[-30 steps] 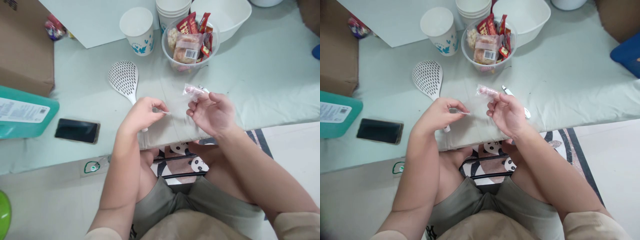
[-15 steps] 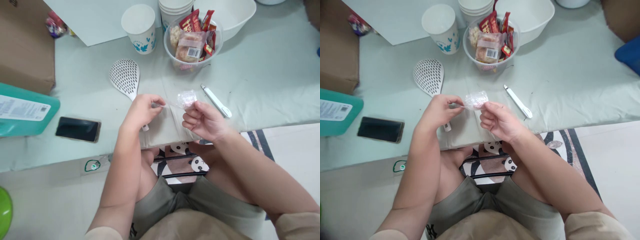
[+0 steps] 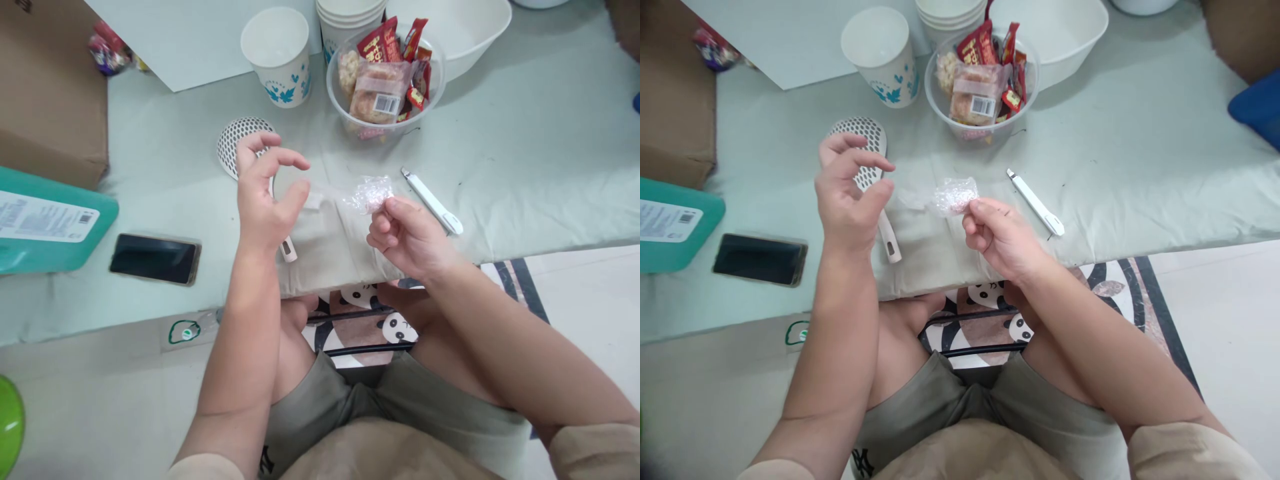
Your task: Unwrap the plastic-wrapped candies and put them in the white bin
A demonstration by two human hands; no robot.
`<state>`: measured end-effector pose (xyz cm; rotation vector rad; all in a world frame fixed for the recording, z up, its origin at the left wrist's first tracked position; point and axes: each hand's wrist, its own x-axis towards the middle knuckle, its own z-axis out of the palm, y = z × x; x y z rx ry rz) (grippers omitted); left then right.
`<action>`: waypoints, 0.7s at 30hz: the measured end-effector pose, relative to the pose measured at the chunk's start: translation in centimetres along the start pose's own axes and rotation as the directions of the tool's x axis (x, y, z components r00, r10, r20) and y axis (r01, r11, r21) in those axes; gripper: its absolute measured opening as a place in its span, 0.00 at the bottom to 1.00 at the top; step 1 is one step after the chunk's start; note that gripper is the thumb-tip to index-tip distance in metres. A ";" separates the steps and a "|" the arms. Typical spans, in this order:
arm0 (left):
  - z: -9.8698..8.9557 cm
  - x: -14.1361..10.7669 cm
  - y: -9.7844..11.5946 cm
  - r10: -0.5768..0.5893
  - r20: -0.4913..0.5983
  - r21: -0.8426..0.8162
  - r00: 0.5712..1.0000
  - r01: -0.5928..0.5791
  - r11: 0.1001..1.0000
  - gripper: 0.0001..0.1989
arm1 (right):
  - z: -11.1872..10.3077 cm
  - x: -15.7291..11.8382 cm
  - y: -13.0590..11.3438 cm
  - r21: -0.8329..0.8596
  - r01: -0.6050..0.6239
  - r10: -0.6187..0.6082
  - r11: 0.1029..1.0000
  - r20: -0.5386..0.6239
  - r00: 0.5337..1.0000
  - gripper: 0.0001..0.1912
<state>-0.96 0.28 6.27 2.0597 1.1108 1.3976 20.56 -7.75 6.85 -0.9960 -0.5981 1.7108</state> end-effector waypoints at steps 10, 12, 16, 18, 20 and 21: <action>1.0 0.0 3.6 -0.261 0.415 -0.265 0.872 0.390 0.882 0.14 | -0.8 0.2 1.2 -0.283 0.100 -0.095 0.954 0.030 0.995 0.18; 1.2 0.0 4.0 -0.286 0.438 -0.248 0.852 0.421 0.873 0.13 | -0.9 0.2 1.3 -0.297 0.093 -0.079 0.950 0.060 0.995 0.19; 1.6 0.0 4.2 -0.309 0.443 -0.182 0.842 0.422 0.888 0.06 | -1.0 0.2 1.3 -0.300 0.083 -0.046 0.950 0.127 0.991 0.19; 1.6 0.1 4.4 -0.312 0.466 -0.134 0.828 0.414 0.900 0.04 | -1.0 0.2 1.3 -0.320 0.081 -0.029 0.944 0.163 0.986 0.18; 1.5 0.1 4.6 -0.303 0.495 -0.097 0.814 0.399 0.912 0.06 | -1.0 0.2 1.3 -0.335 0.082 -0.020 0.939 0.183 0.983 0.16; 1.4 0.1 4.7 -0.292 0.506 -0.088 0.811 0.386 0.919 0.07 | -1.0 0.2 1.3 -0.333 0.085 -0.023 0.939 0.186 0.982 0.15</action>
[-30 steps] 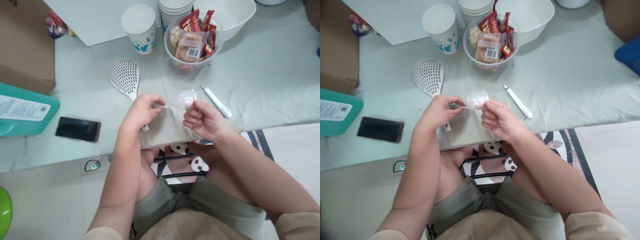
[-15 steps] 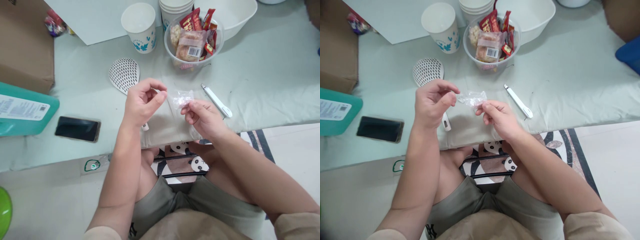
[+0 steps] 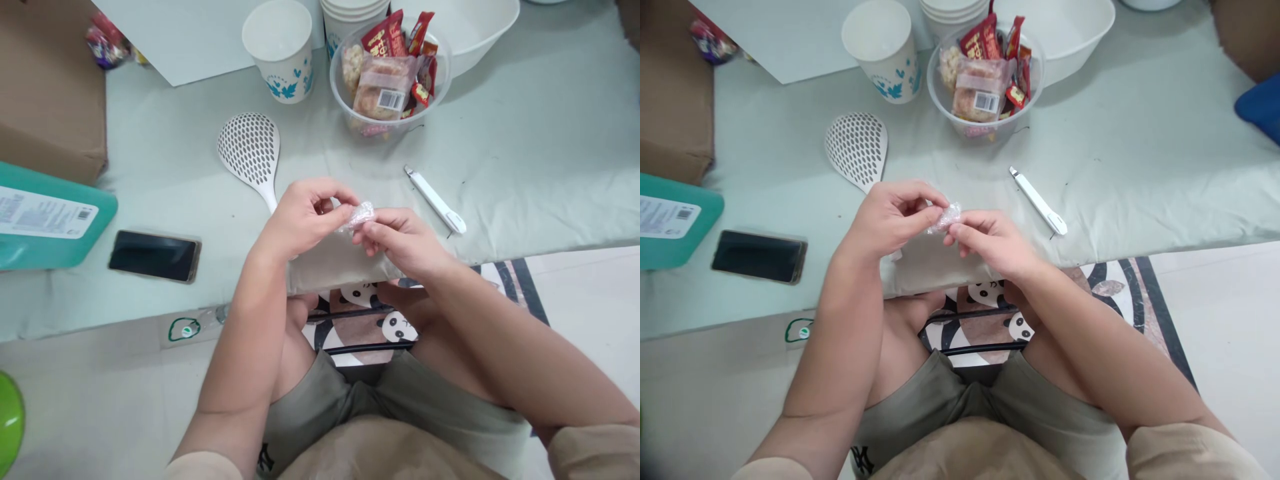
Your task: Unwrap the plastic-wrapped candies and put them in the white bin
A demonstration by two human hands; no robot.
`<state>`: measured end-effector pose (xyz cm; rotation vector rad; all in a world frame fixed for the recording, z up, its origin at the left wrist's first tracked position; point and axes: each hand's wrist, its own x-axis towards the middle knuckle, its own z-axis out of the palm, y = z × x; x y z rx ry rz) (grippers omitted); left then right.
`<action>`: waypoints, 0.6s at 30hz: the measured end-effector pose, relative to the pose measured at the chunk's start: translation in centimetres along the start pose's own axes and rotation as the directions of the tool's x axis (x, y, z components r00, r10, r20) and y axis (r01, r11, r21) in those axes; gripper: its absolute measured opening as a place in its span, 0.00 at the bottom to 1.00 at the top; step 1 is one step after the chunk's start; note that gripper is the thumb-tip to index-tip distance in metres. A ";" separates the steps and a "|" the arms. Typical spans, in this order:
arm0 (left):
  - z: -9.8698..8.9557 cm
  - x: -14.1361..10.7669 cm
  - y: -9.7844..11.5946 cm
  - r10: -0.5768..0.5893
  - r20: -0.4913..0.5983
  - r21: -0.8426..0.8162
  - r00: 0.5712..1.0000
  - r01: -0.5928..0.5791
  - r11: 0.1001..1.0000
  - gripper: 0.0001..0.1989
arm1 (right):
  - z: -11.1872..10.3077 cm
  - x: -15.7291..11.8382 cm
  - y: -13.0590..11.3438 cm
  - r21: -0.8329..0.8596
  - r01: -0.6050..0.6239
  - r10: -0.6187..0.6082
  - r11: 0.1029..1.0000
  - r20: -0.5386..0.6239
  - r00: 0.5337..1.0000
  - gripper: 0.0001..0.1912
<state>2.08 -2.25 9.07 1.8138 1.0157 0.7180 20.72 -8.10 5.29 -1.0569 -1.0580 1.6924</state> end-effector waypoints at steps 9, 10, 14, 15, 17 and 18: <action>-0.7 -0.3 -0.3 0.086 0.106 0.158 0.991 -0.103 0.982 0.12 | 0.2 0.3 -0.1 0.076 0.050 -0.043 0.996 -0.097 0.994 0.18; -0.7 -0.2 -0.3 0.081 0.104 0.163 0.991 -0.097 0.982 0.11 | 0.2 0.3 -0.2 0.071 0.043 -0.035 0.997 -0.103 0.994 0.18; -0.5 -0.1 -0.5 0.062 0.054 0.160 0.997 -0.070 0.985 0.07 | 0.1 0.2 -0.1 0.069 -0.010 0.017 0.998 -0.102 0.995 0.19; -0.5 -0.1 -0.6 0.055 0.029 0.160 0.998 -0.059 0.985 0.07 | 0.1 0.1 0.0 0.060 -0.015 0.021 0.998 -0.104 0.994 0.19; -0.5 -0.1 -0.6 0.036 -0.013 0.153 0.999 -0.034 0.988 0.08 | 0.0 0.1 0.1 0.001 0.011 -0.011 1.000 -0.133 0.991 0.19; -0.5 -0.1 -0.6 0.022 -0.022 0.140 1.000 -0.018 0.990 0.09 | 0.0 0.0 0.1 -0.049 0.042 -0.050 0.998 -0.162 0.985 0.18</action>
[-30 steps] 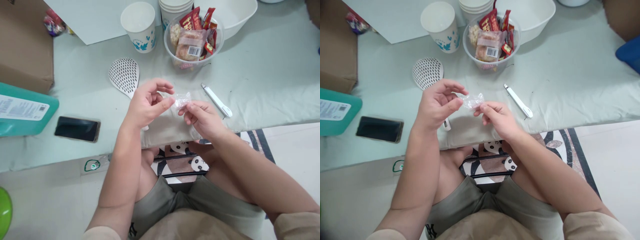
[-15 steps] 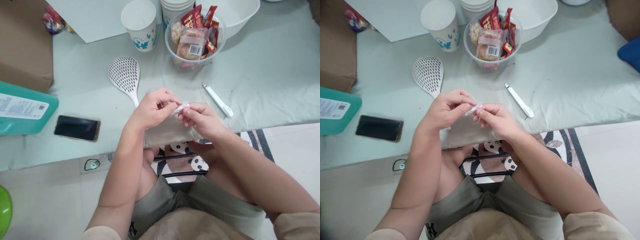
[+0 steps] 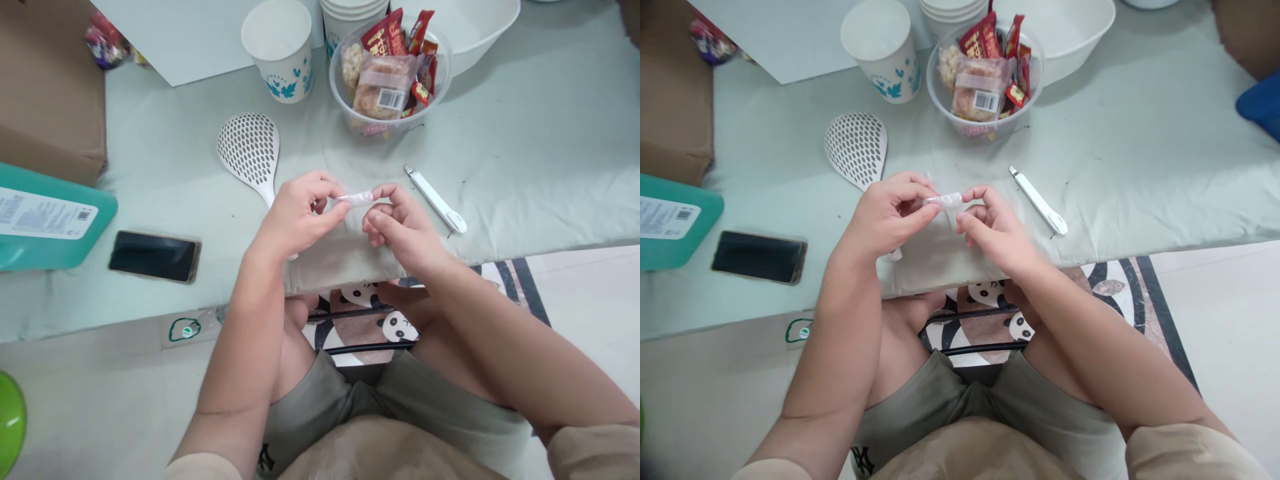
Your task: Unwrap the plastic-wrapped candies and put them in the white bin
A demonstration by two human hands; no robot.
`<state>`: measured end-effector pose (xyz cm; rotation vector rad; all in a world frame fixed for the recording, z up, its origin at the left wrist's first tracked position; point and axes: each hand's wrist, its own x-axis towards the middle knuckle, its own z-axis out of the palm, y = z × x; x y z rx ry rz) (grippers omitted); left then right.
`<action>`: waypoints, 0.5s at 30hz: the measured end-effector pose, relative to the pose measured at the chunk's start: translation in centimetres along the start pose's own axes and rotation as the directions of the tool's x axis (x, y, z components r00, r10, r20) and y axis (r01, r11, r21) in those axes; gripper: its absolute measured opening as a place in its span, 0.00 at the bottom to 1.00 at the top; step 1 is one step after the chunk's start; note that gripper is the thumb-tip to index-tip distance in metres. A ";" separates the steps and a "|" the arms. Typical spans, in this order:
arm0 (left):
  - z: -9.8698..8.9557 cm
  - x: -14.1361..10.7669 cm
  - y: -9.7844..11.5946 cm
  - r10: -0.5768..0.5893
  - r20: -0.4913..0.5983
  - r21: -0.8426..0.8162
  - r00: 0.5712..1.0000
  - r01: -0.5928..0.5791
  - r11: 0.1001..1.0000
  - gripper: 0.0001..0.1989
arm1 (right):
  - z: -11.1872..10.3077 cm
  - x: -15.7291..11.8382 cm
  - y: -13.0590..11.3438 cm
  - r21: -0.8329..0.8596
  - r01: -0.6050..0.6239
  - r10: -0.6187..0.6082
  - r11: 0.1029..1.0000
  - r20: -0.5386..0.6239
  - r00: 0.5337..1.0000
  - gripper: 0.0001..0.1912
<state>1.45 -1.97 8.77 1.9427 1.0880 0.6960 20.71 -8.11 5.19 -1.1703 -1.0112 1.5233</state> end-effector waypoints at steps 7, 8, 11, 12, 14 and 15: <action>-0.3 -0.1 0.6 -0.104 0.201 -0.070 0.974 0.121 0.990 0.11 | 0.2 -0.3 -0.2 -0.385 0.302 -0.346 0.872 -0.048 0.937 0.13; -0.3 -0.1 0.7 -0.112 0.208 -0.060 0.972 0.127 0.990 0.11 | 0.2 -0.2 -0.2 -0.391 0.271 -0.313 0.879 -0.046 0.949 0.09; -0.2 -0.1 0.7 -0.116 0.182 -0.026 0.977 0.122 0.992 0.12 | 0.2 -0.1 -0.3 -0.321 0.150 -0.189 0.935 -0.096 0.977 0.08; -0.1 -0.1 0.6 -0.094 0.179 -0.026 0.979 0.100 0.995 0.15 | 0.2 0.1 -0.3 -0.279 0.122 -0.158 0.952 -0.110 0.981 0.09; 0.2 -0.1 0.4 -0.031 0.196 -0.031 0.980 0.038 0.999 0.20 | 0.0 0.3 -0.2 -0.188 0.075 -0.098 0.979 -0.114 0.989 0.10; 0.3 0.0 0.2 -0.005 0.202 -0.027 0.979 0.011 1.000 0.19 | -0.1 0.3 -0.2 -0.145 0.055 -0.070 0.988 -0.104 0.992 0.10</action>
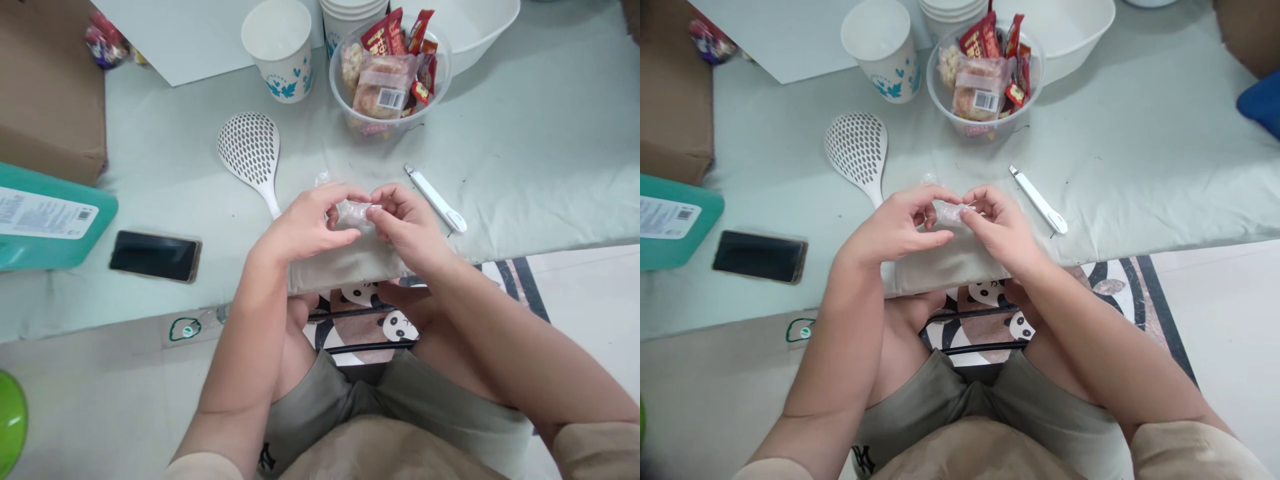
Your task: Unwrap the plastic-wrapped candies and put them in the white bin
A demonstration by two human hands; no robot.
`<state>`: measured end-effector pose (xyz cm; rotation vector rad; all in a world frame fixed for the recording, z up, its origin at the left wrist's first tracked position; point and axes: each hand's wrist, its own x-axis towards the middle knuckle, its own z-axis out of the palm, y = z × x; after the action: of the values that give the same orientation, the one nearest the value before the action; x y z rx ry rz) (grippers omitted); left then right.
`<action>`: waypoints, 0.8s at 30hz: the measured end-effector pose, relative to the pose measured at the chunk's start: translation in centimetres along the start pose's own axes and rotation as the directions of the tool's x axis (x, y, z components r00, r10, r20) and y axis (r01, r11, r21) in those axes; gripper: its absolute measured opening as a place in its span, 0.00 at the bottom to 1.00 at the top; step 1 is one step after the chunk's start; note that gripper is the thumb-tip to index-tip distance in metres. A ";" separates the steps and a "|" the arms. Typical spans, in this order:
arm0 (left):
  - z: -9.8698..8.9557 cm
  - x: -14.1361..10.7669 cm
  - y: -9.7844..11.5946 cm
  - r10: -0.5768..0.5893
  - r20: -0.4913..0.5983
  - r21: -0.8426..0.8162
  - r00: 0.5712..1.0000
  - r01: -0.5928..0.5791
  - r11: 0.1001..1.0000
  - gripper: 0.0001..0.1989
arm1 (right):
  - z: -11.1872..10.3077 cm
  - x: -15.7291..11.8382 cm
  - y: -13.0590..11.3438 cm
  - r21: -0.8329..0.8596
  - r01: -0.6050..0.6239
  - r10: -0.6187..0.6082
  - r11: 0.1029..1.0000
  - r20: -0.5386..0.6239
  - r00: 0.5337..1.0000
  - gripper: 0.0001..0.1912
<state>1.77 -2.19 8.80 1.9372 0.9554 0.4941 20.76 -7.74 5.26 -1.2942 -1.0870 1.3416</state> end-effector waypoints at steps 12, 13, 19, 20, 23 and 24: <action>0.4 0.1 0.4 -0.068 -0.182 -0.121 0.981 0.046 0.992 0.11 | 0.3 -0.5 -0.7 -0.053 0.061 -0.061 0.997 -0.004 0.998 0.18; 0.4 0.1 0.3 -0.067 -0.186 -0.146 0.980 0.039 0.989 0.12 | 0.3 -0.4 -0.7 -0.016 0.053 -0.054 0.998 -0.014 0.998 0.19; 0.5 0.0 0.0 -0.019 -0.179 -0.254 0.984 -0.027 0.967 0.18 | -0.1 -0.4 -0.5 0.171 0.003 0.001 0.985 -0.022 1.000 0.18; 0.6 0.0 0.0 -0.024 -0.185 -0.244 0.982 -0.023 0.970 0.15 | -0.2 -0.4 -0.5 0.183 -0.009 0.012 0.983 -0.016 1.000 0.19; 0.7 0.1 -0.1 -0.043 -0.209 -0.203 0.977 0.000 0.979 0.11 | -0.3 -0.5 -0.5 0.191 -0.028 0.027 0.981 0.009 1.000 0.20; 0.7 0.2 -0.2 -0.049 -0.214 -0.200 0.976 0.005 0.980 0.11 | -0.3 -0.6 -0.5 0.180 -0.028 0.025 0.983 0.019 1.000 0.20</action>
<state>2.28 -2.42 8.28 1.7122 1.0272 0.7698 21.10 -8.21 5.81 -1.1693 -0.9396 1.4379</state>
